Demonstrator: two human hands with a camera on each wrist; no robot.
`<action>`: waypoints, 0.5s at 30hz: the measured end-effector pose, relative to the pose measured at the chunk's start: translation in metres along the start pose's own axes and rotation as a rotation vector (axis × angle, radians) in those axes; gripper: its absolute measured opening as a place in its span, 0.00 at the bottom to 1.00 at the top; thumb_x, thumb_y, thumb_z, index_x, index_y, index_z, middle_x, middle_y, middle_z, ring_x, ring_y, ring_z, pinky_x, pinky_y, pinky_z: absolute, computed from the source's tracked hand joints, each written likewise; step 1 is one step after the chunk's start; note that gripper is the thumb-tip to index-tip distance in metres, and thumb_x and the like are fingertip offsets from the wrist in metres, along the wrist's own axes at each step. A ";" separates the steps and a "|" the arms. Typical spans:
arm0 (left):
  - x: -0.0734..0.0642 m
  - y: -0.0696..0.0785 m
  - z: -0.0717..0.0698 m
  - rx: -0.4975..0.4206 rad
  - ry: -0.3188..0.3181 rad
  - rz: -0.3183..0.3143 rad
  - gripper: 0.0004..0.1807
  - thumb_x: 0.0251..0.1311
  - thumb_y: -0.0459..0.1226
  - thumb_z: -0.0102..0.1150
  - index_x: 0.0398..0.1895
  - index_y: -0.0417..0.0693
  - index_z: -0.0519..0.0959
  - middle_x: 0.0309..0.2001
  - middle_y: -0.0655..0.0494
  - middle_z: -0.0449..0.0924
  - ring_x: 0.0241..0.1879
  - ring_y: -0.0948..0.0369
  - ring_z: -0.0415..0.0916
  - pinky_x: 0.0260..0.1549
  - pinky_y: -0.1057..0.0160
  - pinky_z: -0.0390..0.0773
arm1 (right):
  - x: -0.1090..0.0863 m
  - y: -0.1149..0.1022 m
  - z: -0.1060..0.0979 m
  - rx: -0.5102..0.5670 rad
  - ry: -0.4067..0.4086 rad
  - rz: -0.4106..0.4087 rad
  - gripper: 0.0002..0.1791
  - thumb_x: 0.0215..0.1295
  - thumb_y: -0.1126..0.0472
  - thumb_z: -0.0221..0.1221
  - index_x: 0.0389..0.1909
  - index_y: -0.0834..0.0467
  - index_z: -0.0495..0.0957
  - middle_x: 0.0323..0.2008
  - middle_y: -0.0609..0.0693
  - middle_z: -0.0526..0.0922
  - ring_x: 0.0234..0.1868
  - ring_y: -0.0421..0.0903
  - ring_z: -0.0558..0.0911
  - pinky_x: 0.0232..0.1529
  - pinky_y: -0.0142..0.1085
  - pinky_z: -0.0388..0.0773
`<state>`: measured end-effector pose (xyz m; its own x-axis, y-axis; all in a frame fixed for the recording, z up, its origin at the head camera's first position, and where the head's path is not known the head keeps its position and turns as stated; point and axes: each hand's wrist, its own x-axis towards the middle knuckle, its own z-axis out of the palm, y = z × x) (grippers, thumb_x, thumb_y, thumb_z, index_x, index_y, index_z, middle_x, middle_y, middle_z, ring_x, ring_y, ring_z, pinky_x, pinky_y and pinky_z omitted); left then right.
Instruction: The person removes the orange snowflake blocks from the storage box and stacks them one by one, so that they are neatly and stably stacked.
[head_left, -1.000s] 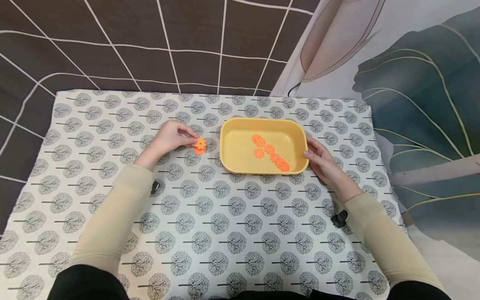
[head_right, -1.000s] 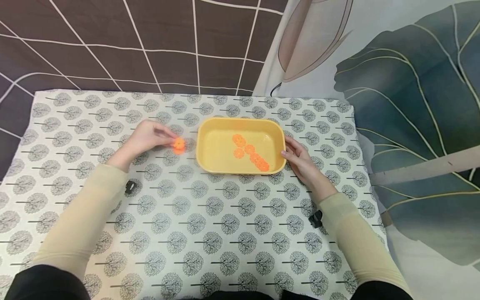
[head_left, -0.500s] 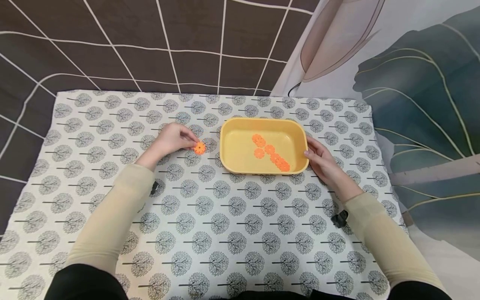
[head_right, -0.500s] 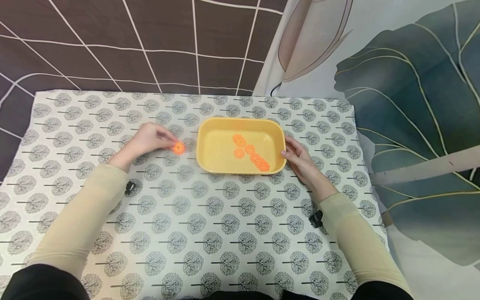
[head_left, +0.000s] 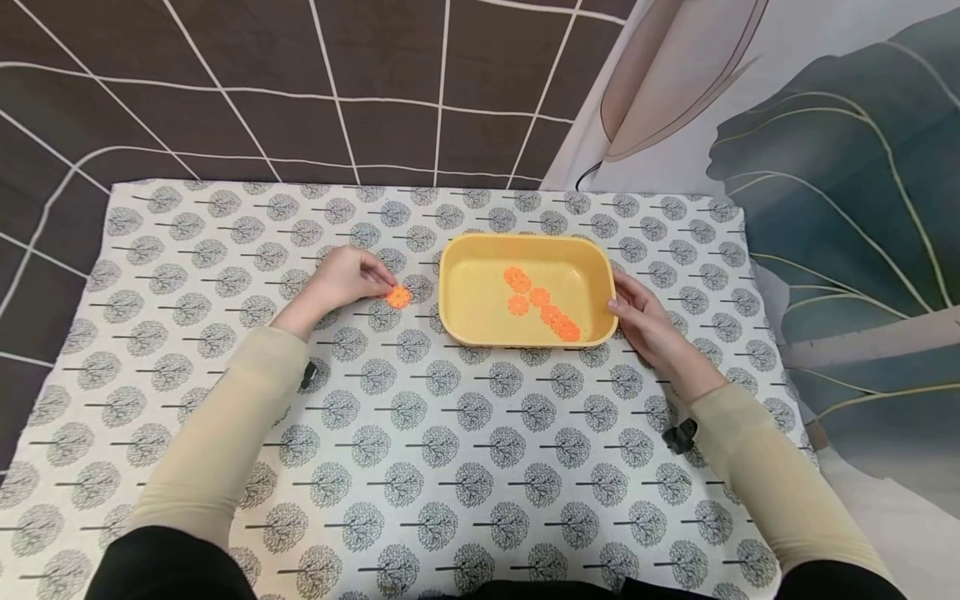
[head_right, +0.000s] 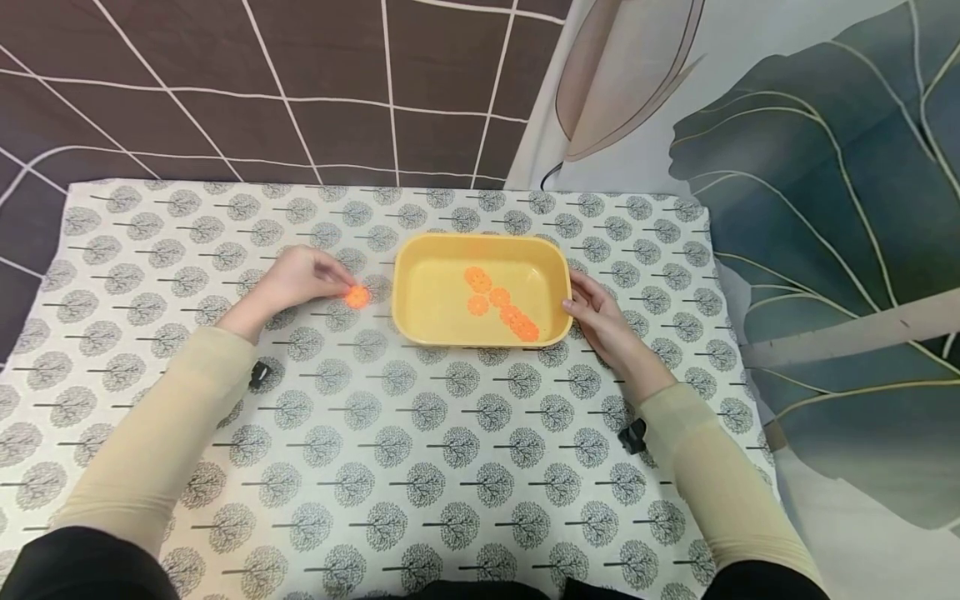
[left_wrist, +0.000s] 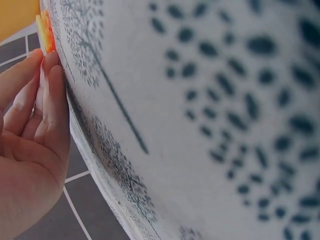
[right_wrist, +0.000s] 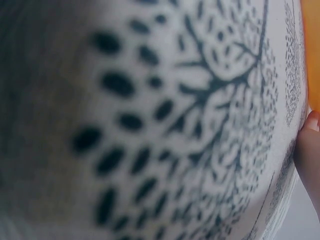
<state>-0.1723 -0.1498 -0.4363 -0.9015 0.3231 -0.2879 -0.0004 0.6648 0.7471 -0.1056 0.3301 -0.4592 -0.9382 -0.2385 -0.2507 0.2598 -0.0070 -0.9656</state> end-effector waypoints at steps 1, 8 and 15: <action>0.000 0.000 0.000 0.003 -0.002 -0.001 0.07 0.62 0.30 0.73 0.43 0.40 0.90 0.45 0.42 0.91 0.37 0.62 0.86 0.41 0.73 0.81 | 0.000 0.000 0.000 0.002 -0.002 -0.002 0.37 0.79 0.68 0.53 0.83 0.66 0.49 0.86 0.61 0.48 0.75 0.37 0.68 0.83 0.30 0.60; 0.000 0.003 0.001 0.016 -0.009 -0.001 0.07 0.63 0.30 0.72 0.44 0.40 0.89 0.46 0.41 0.91 0.40 0.57 0.87 0.44 0.69 0.85 | 0.000 -0.001 0.000 0.013 -0.007 0.000 0.38 0.79 0.68 0.54 0.83 0.66 0.49 0.86 0.60 0.47 0.82 0.47 0.61 0.84 0.31 0.58; 0.000 0.002 0.000 0.008 -0.013 -0.002 0.08 0.64 0.30 0.71 0.45 0.39 0.89 0.48 0.40 0.90 0.40 0.58 0.87 0.42 0.72 0.83 | -0.001 -0.002 0.000 0.005 -0.005 0.007 0.38 0.80 0.67 0.53 0.84 0.65 0.47 0.86 0.59 0.46 0.87 0.55 0.51 0.84 0.31 0.57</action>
<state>-0.1725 -0.1482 -0.4349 -0.8959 0.3302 -0.2973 0.0011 0.6707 0.7417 -0.1051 0.3304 -0.4572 -0.9352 -0.2437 -0.2569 0.2674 -0.0104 -0.9635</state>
